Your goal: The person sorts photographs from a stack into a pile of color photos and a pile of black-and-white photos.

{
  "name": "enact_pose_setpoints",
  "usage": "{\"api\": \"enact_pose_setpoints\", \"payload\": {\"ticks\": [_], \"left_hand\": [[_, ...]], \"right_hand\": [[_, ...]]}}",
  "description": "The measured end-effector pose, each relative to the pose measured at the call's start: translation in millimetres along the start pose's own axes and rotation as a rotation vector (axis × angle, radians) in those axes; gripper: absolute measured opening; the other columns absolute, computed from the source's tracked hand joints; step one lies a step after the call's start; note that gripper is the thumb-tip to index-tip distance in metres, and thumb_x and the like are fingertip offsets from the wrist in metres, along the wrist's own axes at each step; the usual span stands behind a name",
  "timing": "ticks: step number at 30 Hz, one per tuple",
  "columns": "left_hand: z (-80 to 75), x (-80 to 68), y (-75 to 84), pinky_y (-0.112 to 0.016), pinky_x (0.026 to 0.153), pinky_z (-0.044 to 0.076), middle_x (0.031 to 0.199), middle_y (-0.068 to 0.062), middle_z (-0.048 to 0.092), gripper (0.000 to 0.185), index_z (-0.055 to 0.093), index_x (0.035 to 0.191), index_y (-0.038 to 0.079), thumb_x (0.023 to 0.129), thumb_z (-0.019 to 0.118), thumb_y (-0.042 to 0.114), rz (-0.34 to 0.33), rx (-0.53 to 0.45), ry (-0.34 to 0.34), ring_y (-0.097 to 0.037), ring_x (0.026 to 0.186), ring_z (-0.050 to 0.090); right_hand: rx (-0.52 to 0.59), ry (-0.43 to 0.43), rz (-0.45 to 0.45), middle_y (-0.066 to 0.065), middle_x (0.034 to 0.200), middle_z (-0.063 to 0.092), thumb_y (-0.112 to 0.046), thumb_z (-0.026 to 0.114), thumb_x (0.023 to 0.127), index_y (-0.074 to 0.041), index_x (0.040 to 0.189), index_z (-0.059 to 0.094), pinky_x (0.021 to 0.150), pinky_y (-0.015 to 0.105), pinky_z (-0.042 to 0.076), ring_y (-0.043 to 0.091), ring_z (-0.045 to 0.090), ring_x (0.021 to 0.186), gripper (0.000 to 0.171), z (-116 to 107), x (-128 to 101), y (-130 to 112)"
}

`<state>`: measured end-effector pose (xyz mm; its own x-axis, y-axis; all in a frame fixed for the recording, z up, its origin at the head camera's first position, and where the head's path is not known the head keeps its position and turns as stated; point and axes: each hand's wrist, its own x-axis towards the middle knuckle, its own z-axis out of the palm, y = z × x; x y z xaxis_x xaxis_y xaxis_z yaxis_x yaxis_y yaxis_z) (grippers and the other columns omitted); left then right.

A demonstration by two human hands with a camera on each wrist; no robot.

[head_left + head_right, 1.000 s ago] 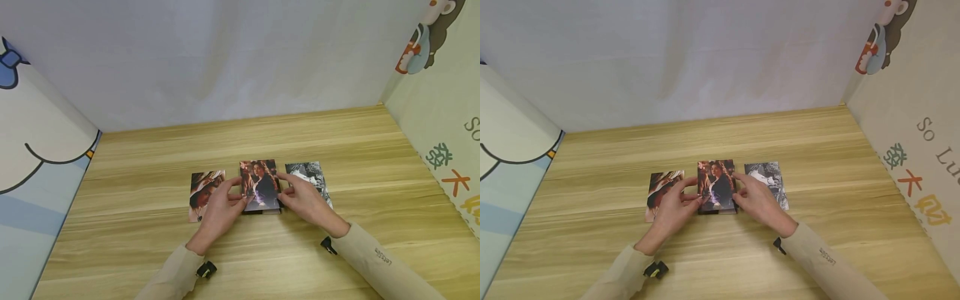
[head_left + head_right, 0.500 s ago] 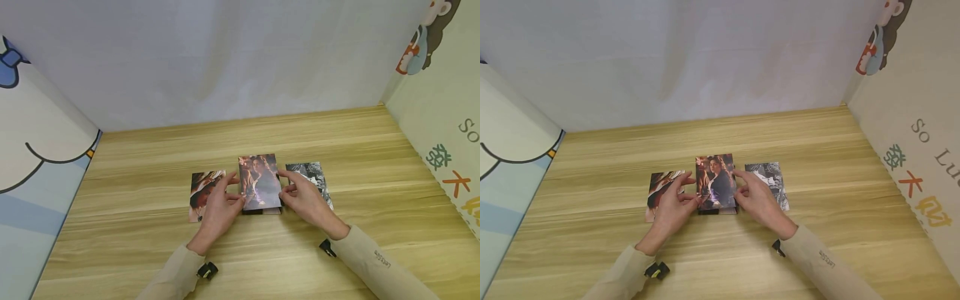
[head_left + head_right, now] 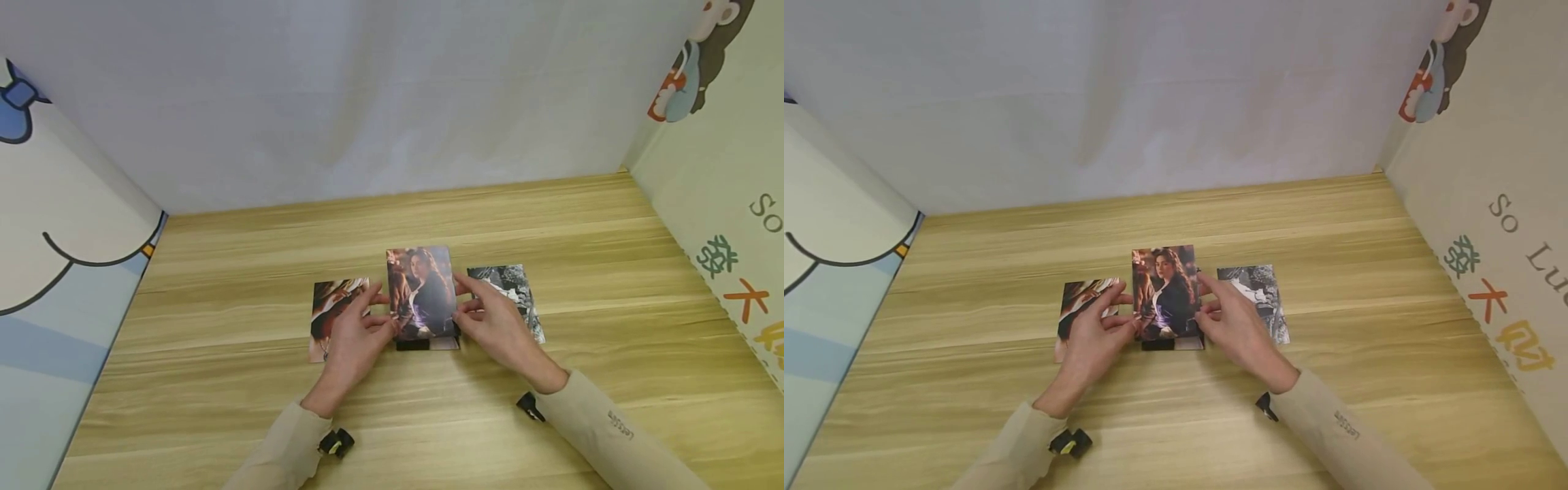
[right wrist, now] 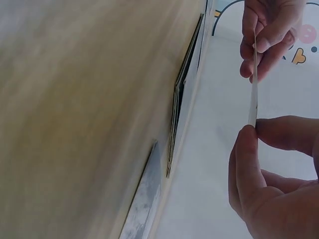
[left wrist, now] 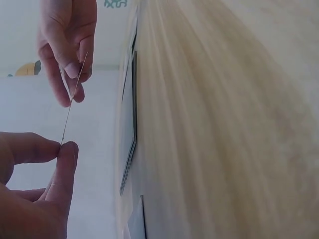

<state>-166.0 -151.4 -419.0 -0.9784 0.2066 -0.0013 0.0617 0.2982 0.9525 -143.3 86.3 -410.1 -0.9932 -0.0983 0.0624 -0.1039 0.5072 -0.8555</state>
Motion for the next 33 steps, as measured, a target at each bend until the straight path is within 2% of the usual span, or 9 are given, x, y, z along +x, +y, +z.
{"api": "enact_pose_setpoints", "payload": {"ticks": [12,18,25,33], "left_hand": [[-6.8,-1.7,-1.6,-0.025,0.077,0.061,0.12,-0.016,0.069,0.056,0.06,0.142,-0.003,0.087,0.069,-0.007,0.065,0.065,0.041,-0.027,0.096,0.075],[-12.5,-2.6,-3.0,-0.023,0.072,0.06,0.115,-0.011,0.072,0.054,0.064,0.14,0.002,0.086,0.066,-0.004,0.079,0.102,0.081,-0.023,0.092,0.075],[-19.5,-3.5,-2.9,-0.024,0.08,0.06,0.114,-0.013,0.071,0.053,0.064,0.139,0.0,0.087,0.065,-0.007,0.058,0.066,0.097,-0.025,0.095,0.074],[-28.3,-3.1,-3.4,-0.026,0.08,0.061,0.11,-0.015,0.069,0.052,0.066,0.137,0.001,0.086,0.068,-0.01,0.06,0.049,0.099,-0.029,0.094,0.074]], "right_hand": [[0.037,-0.004,0.006,0.02,0.125,0.062,0.01,0.07,0.088,0.004,0.15,0.049,0.089,0.031,0.059,0.03,0.07,0.102,0.065,6,2,-6],[0.078,-0.002,0.006,0.02,0.125,0.062,0.01,0.07,0.088,0.004,0.15,0.049,0.089,0.029,0.059,0.03,0.07,0.103,0.066,10,2,-10],[0.089,0.011,0.008,0.018,0.124,0.063,0.004,0.068,0.092,0.003,0.149,0.051,0.091,0.031,0.059,0.031,0.07,0.104,0.059,14,3,-16],[0.1,-0.001,0.05,0.014,0.122,0.066,-0.001,0.07,0.092,-0.004,0.152,0.049,0.072,0.029,0.061,0.026,0.072,0.1,0.064,17,4,-22]]}}
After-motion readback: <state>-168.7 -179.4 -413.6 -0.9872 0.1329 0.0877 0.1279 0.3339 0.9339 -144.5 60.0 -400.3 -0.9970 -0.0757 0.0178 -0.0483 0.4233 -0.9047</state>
